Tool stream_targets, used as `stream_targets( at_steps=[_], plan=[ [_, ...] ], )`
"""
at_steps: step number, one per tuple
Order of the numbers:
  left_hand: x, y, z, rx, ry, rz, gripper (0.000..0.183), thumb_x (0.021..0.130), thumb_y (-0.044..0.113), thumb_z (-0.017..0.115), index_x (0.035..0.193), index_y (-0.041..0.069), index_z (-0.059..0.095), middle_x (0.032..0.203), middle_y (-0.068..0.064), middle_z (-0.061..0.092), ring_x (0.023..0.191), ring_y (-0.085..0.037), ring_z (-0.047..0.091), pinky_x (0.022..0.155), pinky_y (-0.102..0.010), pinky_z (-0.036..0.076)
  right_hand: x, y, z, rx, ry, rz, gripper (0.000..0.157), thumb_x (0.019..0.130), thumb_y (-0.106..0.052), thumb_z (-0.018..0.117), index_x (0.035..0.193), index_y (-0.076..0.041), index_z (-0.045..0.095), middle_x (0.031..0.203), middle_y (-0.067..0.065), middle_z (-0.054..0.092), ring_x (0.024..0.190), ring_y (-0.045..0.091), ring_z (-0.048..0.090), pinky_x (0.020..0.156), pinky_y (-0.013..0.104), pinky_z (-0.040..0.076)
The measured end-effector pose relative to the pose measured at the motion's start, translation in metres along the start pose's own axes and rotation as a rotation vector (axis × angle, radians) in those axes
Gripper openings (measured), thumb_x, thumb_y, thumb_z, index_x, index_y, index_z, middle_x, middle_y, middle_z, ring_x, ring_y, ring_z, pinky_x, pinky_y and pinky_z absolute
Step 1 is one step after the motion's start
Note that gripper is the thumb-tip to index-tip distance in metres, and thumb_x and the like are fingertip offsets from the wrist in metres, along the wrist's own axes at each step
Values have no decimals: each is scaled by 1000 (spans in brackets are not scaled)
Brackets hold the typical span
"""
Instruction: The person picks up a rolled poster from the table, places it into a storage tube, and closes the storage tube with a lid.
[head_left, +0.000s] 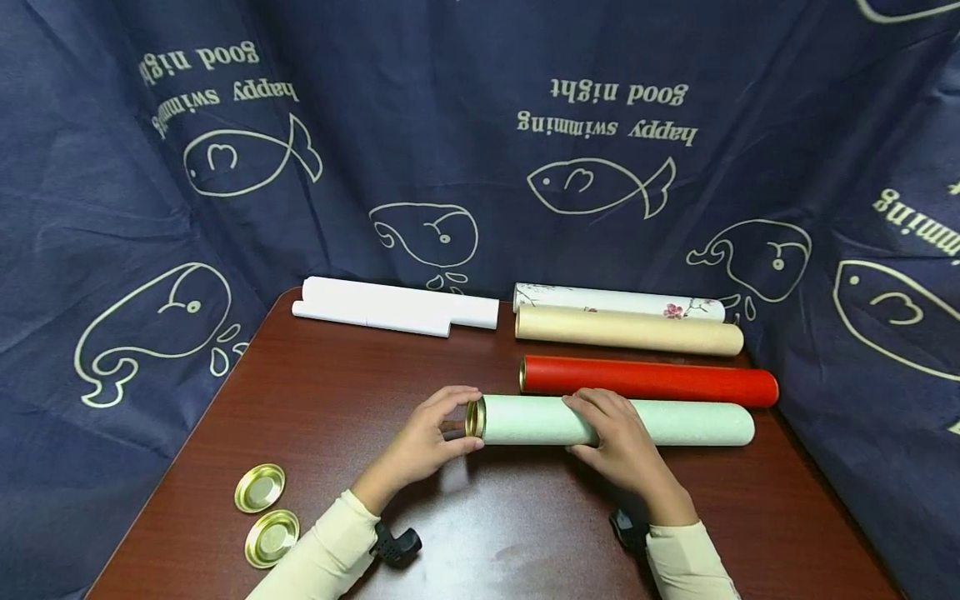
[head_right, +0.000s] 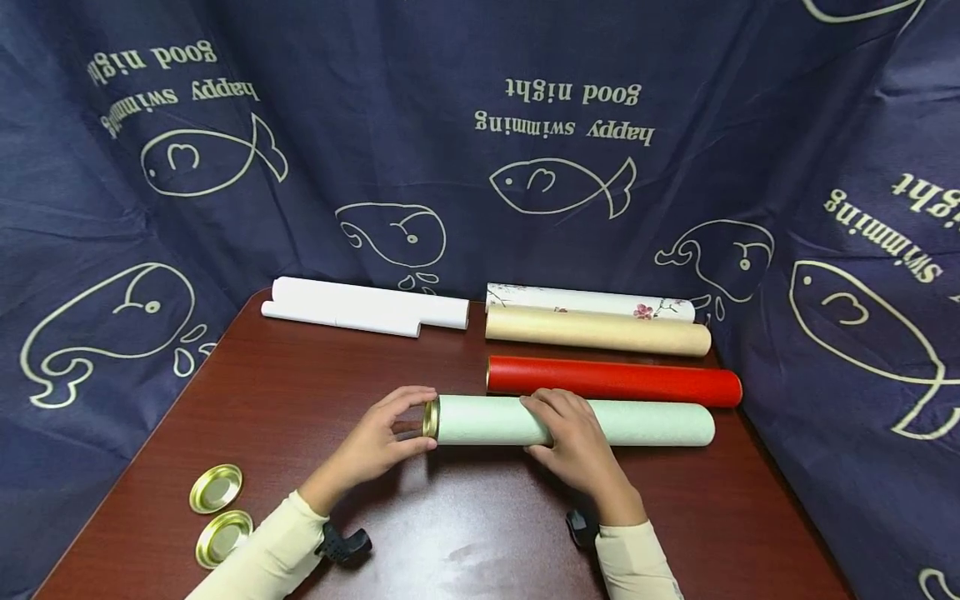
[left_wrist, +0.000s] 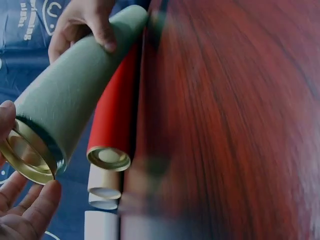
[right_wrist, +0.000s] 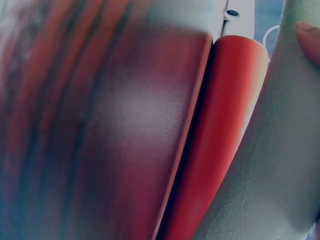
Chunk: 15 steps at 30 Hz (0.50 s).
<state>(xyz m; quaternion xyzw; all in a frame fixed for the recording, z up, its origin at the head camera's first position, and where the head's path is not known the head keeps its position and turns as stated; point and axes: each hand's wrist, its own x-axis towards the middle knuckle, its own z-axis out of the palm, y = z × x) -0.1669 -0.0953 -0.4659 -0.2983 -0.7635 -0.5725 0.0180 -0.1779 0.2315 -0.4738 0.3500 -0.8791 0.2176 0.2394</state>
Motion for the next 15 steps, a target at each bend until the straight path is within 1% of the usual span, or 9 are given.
stream_targets(
  at_steps=[4,6,11,13,15],
  plan=[
    [2,2,6,-50,6,-9,60,78,-7,80,132,-3,55,139,-18,49,118,-37,56,89,-37,55,-1,-3,0,9,11,-5,77,56,-10,93,127,-10,64,119,7,61,111,31,56,91,52,41],
    [1,3,5,-48,0,-6,59,79,-4,81,132,-1,56,139,-18,49,118,-37,56,88,-34,55,-1,-4,-1,16,11,-3,77,56,-10,93,127,-10,64,119,7,61,111,31,55,92,52,41],
    [-1,0,3,-89,-39,40,58,83,-5,76,136,-4,52,141,-23,46,123,-38,52,91,-38,54,-2,-5,-2,21,3,3,76,56,-10,93,126,-10,64,119,7,62,111,31,55,92,52,41],
    [-3,-3,3,-118,-56,57,58,86,-6,73,139,-6,50,142,-22,44,126,-35,50,94,-40,53,-2,-6,-3,17,-3,3,76,56,-9,93,126,-9,64,118,8,62,112,31,56,94,52,40],
    [-5,-6,2,-149,-59,72,57,88,-7,71,140,-7,49,142,-21,44,128,-33,48,95,-40,52,-1,-7,-3,8,-18,-4,75,57,-9,93,126,-8,63,119,10,61,112,32,56,95,52,40]
  ],
)
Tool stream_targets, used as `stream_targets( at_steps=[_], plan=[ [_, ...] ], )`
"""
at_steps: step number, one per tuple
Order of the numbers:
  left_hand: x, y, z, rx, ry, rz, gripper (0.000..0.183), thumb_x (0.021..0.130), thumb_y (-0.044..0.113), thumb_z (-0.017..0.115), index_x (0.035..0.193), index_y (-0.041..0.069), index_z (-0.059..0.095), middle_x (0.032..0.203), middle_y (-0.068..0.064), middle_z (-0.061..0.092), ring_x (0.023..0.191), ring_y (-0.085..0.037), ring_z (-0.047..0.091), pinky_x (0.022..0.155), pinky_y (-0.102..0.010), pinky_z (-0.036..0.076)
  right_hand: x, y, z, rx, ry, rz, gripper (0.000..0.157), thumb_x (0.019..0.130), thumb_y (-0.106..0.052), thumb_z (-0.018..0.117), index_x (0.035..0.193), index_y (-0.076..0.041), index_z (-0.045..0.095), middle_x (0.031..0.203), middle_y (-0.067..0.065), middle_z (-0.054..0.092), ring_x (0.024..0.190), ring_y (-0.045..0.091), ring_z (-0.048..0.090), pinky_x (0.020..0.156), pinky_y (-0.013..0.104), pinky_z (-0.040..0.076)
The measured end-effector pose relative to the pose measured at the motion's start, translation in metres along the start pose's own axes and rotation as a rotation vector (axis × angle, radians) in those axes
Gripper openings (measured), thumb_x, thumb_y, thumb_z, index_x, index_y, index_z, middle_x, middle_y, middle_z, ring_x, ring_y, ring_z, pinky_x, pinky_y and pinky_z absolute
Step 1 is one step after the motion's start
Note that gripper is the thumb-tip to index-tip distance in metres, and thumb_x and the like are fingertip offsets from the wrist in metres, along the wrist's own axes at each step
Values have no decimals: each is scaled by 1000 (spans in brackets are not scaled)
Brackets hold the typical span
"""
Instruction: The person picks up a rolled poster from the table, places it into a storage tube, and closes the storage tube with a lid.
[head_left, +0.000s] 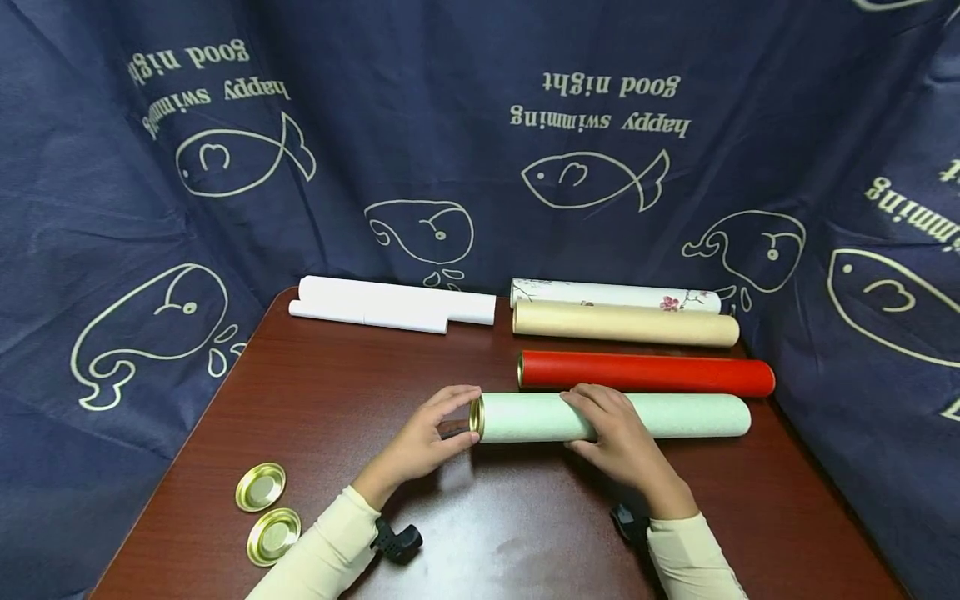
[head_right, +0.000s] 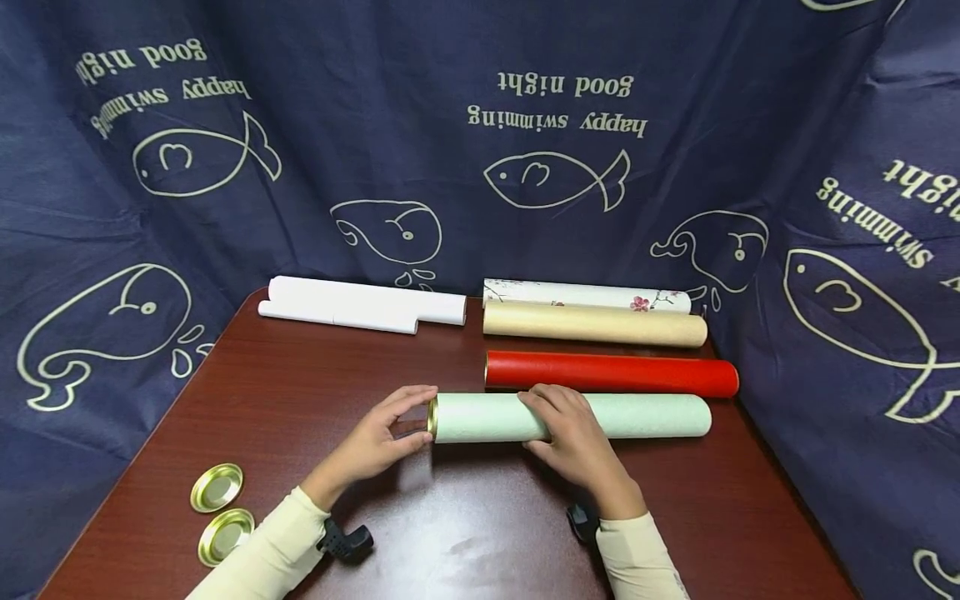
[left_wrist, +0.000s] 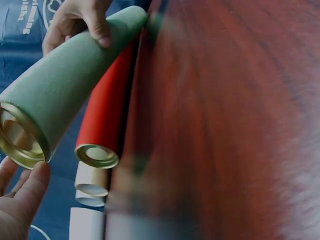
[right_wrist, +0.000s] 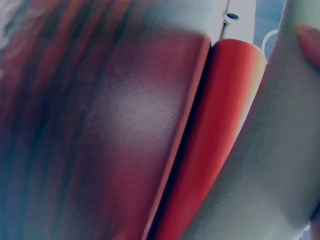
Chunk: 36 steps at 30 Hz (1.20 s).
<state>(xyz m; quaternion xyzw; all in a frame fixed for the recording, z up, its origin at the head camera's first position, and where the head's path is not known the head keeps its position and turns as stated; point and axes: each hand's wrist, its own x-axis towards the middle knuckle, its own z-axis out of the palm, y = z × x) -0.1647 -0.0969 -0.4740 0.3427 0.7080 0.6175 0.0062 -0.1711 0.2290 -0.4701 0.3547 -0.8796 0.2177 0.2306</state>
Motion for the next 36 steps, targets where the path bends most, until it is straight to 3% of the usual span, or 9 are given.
stream_targets(
  at_steps=[8,17,21,23,26,29,36],
  plan=[
    [-5,-5,6,-49,46,23,57,86,-6,72,138,-11,49,140,-27,45,131,-27,47,94,-41,51,4,-4,-6,-37,-62,-77,73,61,-12,93,126,-4,59,119,14,58,112,34,54,94,53,41],
    [11,-1,12,27,46,29,54,87,-3,72,137,-10,52,143,-21,48,131,-37,46,93,-38,51,1,5,-12,-40,-52,-124,73,62,-12,92,126,-2,58,118,15,57,108,35,54,93,53,41],
    [17,-2,12,30,45,-3,56,88,-3,71,140,-8,50,145,-21,46,132,-37,46,93,-39,51,5,10,-15,-43,-97,-114,72,66,-15,91,129,-3,57,120,14,56,109,33,54,94,52,42],
    [19,-1,9,97,17,-35,58,90,1,71,143,-5,48,148,-19,44,134,-35,44,96,-42,50,7,13,-16,-42,-121,-96,72,67,-16,91,130,-4,57,121,14,57,109,33,55,93,52,44],
    [17,5,-3,314,-50,-93,56,93,13,71,143,0,49,149,-18,44,136,-34,44,104,-49,43,10,19,-17,-47,-167,-64,72,68,-16,92,131,-6,58,122,13,57,112,33,56,94,53,45],
    [6,14,-25,539,-124,-146,53,93,23,71,140,3,54,145,-18,48,134,-33,46,108,-50,38,8,27,-18,-62,-219,-35,72,69,-16,91,132,-6,57,124,13,58,114,33,56,96,54,45],
    [-33,30,-76,659,-210,-264,46,97,26,67,134,0,59,140,-20,52,130,-36,50,102,-54,43,-4,50,-22,-118,-252,13,73,64,-9,92,129,-3,59,121,13,62,113,34,55,94,56,44]
  ],
)
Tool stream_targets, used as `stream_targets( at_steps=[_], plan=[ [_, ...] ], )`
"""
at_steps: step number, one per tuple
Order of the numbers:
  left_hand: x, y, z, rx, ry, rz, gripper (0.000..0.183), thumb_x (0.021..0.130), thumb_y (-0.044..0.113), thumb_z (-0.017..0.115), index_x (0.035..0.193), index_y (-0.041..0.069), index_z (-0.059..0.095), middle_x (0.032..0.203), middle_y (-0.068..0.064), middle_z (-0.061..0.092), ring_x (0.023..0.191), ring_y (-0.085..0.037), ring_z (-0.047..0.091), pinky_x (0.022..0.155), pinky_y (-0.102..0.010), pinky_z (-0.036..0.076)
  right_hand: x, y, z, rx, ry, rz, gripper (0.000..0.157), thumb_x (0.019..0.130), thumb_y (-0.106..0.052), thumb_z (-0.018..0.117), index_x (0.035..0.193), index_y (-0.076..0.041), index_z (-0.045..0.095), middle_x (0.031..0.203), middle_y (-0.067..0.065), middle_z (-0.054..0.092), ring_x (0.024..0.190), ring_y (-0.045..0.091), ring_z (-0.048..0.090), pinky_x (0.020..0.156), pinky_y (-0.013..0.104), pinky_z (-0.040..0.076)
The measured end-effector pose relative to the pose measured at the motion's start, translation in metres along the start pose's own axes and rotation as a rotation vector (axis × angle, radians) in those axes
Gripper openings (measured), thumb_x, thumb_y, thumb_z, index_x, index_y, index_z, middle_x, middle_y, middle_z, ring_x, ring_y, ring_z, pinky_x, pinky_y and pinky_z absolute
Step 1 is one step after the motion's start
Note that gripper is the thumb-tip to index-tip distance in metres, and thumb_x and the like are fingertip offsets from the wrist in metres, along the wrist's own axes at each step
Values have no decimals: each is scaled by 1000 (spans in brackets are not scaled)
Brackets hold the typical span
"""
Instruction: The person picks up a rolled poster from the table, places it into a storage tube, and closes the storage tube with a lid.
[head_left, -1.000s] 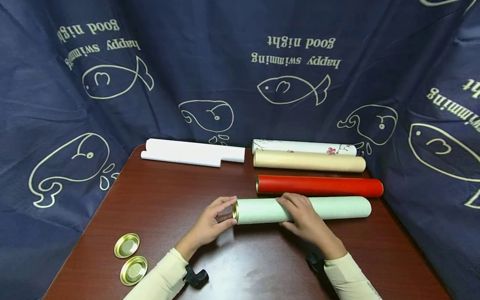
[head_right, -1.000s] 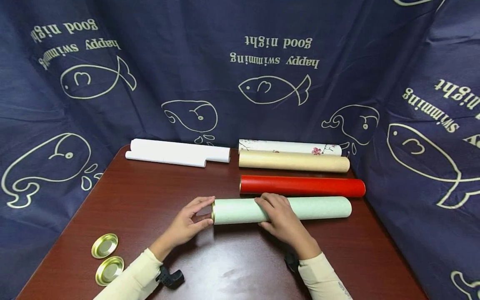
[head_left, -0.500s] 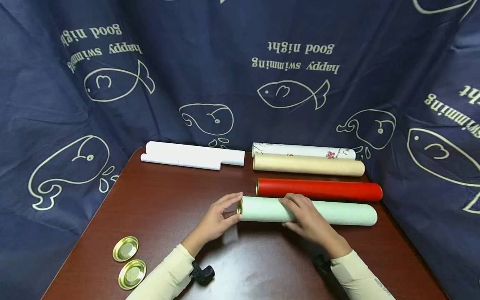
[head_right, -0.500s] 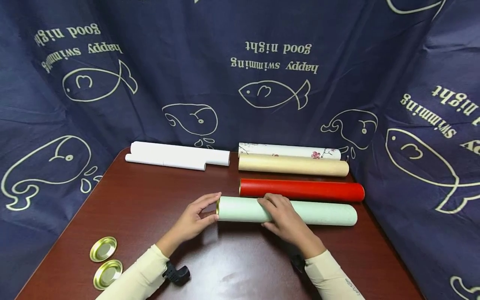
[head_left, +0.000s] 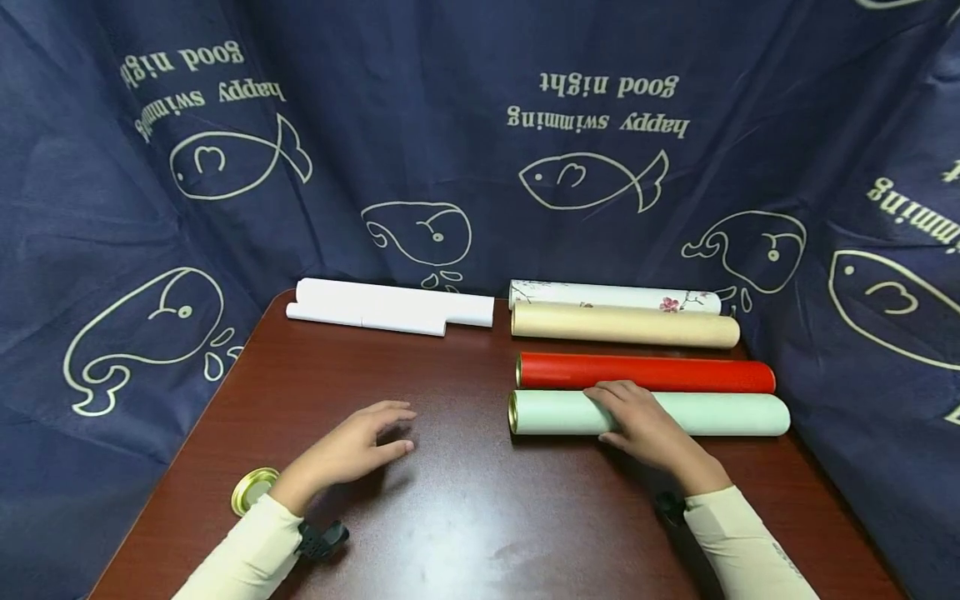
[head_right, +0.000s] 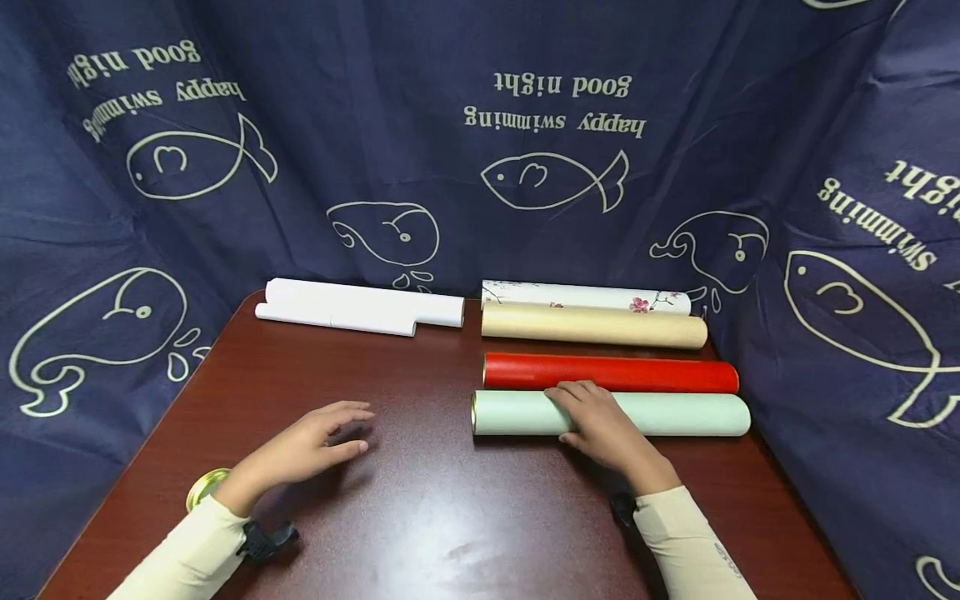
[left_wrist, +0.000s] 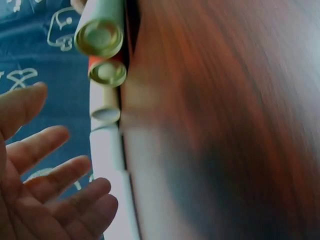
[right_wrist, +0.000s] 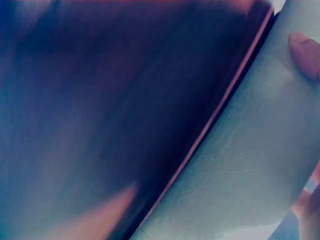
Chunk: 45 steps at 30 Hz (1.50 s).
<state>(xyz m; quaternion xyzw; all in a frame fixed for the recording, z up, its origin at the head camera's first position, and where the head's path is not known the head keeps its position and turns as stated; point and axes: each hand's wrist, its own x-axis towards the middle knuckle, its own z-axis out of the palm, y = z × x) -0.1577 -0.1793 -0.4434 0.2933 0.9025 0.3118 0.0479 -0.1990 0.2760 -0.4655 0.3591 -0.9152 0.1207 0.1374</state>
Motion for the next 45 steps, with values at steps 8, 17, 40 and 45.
stream_targets(
  at_steps=[8,17,40,45],
  plan=[
    [-28,-11,-35,61,-57,-66,46,97,29,65,131,-2,60,134,-20,56,125,-38,53,100,-56,43,-4,12,-2,-61,63,42,64,67,-4,89,124,-5,61,121,16,61,113,38,53,87,60,45],
    [-48,-9,-53,115,-145,-147,53,94,35,68,129,-4,60,129,-18,59,121,-38,55,98,-55,45,-36,14,-27,18,217,151,66,72,-4,85,130,2,56,126,25,55,116,43,51,101,50,38],
    [57,-100,-76,311,-257,-219,30,95,17,65,115,-4,68,108,-15,67,103,-34,63,89,-48,51,-82,24,-30,53,69,240,68,76,-10,84,135,0,53,140,28,46,123,50,44,105,53,35],
    [75,-104,-68,394,-223,-214,25,96,16,63,113,-1,69,109,-15,65,104,-33,61,90,-48,50,-82,21,-27,75,68,244,67,76,-11,84,135,-1,53,141,28,44,126,51,41,116,41,25]
  ],
)
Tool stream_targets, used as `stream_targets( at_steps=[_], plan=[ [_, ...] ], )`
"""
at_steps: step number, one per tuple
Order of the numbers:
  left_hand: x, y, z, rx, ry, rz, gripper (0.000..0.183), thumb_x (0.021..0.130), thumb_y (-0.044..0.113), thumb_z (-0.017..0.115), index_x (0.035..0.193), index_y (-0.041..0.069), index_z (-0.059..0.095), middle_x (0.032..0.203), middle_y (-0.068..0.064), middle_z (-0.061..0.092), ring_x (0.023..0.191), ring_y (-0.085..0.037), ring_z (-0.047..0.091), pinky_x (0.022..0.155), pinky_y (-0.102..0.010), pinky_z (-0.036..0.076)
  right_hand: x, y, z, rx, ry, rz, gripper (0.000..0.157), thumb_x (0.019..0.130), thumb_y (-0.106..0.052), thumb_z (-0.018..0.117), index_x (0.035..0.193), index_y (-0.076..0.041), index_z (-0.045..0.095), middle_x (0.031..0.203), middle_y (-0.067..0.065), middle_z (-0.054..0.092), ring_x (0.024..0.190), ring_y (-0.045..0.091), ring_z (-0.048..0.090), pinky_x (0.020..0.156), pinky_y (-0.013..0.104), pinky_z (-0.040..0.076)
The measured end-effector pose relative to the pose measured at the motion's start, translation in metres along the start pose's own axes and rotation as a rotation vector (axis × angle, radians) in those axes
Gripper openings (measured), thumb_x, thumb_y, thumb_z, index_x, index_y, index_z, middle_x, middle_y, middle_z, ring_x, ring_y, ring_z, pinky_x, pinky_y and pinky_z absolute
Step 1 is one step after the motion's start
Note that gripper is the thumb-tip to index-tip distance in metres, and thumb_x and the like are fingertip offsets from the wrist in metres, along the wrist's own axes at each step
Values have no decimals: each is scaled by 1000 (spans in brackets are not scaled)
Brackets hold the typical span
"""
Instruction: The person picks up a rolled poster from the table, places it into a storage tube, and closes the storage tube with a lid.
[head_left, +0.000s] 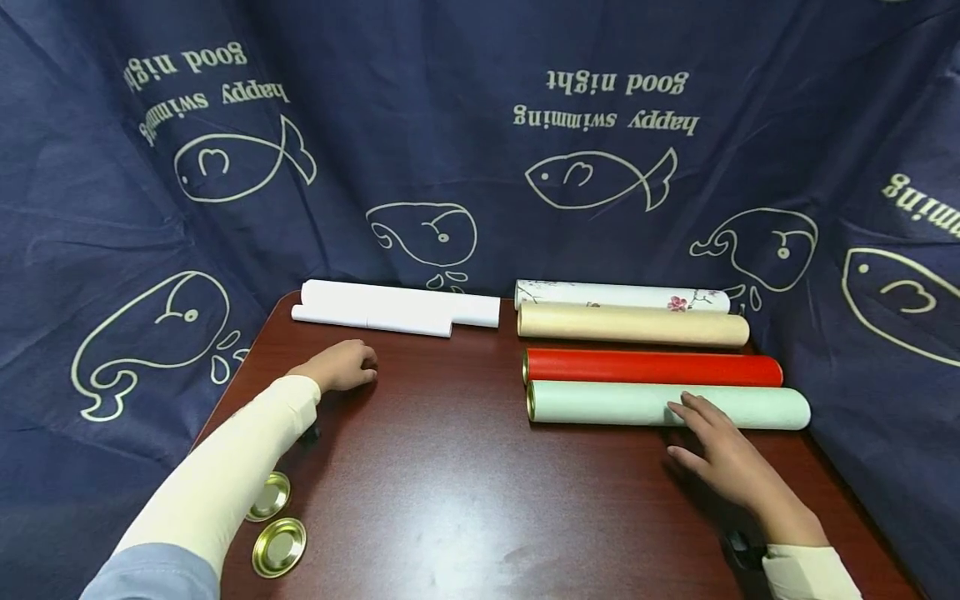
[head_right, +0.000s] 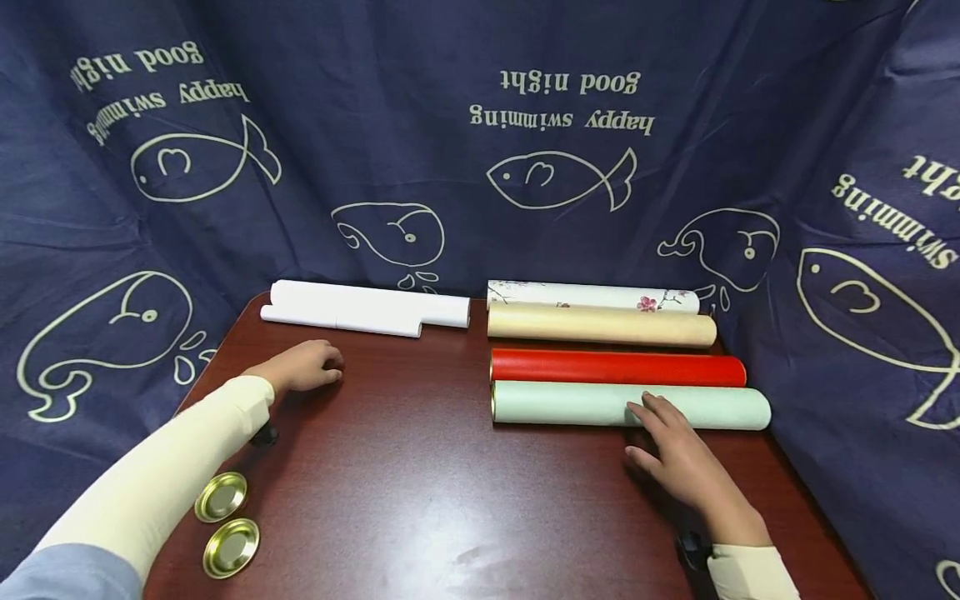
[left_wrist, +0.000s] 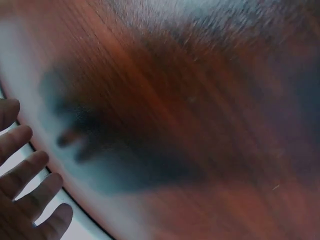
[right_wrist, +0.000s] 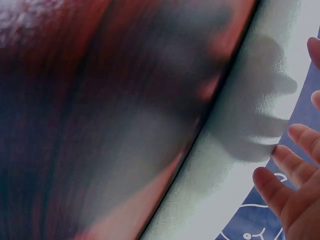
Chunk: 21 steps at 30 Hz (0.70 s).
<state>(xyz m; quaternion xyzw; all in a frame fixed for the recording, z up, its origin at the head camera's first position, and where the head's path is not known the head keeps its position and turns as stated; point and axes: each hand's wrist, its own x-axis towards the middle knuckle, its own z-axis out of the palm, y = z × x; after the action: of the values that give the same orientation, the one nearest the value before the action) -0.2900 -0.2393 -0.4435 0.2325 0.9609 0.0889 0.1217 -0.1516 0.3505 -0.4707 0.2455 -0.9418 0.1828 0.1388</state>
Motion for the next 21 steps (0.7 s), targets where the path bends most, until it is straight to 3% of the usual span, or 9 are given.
stream_targets(
  at_steps=[5,10,13,17,21],
  plan=[
    [17,6,-3,103,14,16,24,96,18,63,113,1,70,111,-15,64,108,-34,60,93,-50,49,-2,-1,-2,-15,-28,6,66,78,-13,83,136,-3,53,142,27,44,128,51,40,114,47,28],
    [28,3,-14,-8,108,-14,25,97,17,61,111,-2,70,108,-17,65,105,-36,61,95,-51,47,-4,-2,-5,-15,-20,3,64,80,-12,82,137,-3,53,142,27,44,129,52,39,115,48,27],
    [32,-4,-16,-70,156,-54,29,97,16,59,114,-6,67,110,-21,65,108,-38,60,97,-52,45,-7,-1,-7,-11,-14,7,63,80,-12,82,136,-3,53,142,28,44,129,53,38,117,42,23],
    [32,-13,-13,-99,171,-114,37,98,17,58,123,-9,61,122,-28,59,117,-44,54,103,-54,40,-9,-1,-5,-12,-17,7,62,80,-12,82,135,-3,54,142,28,44,129,53,38,118,38,21],
    [32,-17,-11,-106,167,-179,44,99,18,57,135,-6,54,134,-30,50,125,-48,46,107,-57,35,-11,-2,-4,-5,-20,6,61,80,-12,81,134,-3,55,142,28,44,130,54,36,118,44,22]
  ],
)
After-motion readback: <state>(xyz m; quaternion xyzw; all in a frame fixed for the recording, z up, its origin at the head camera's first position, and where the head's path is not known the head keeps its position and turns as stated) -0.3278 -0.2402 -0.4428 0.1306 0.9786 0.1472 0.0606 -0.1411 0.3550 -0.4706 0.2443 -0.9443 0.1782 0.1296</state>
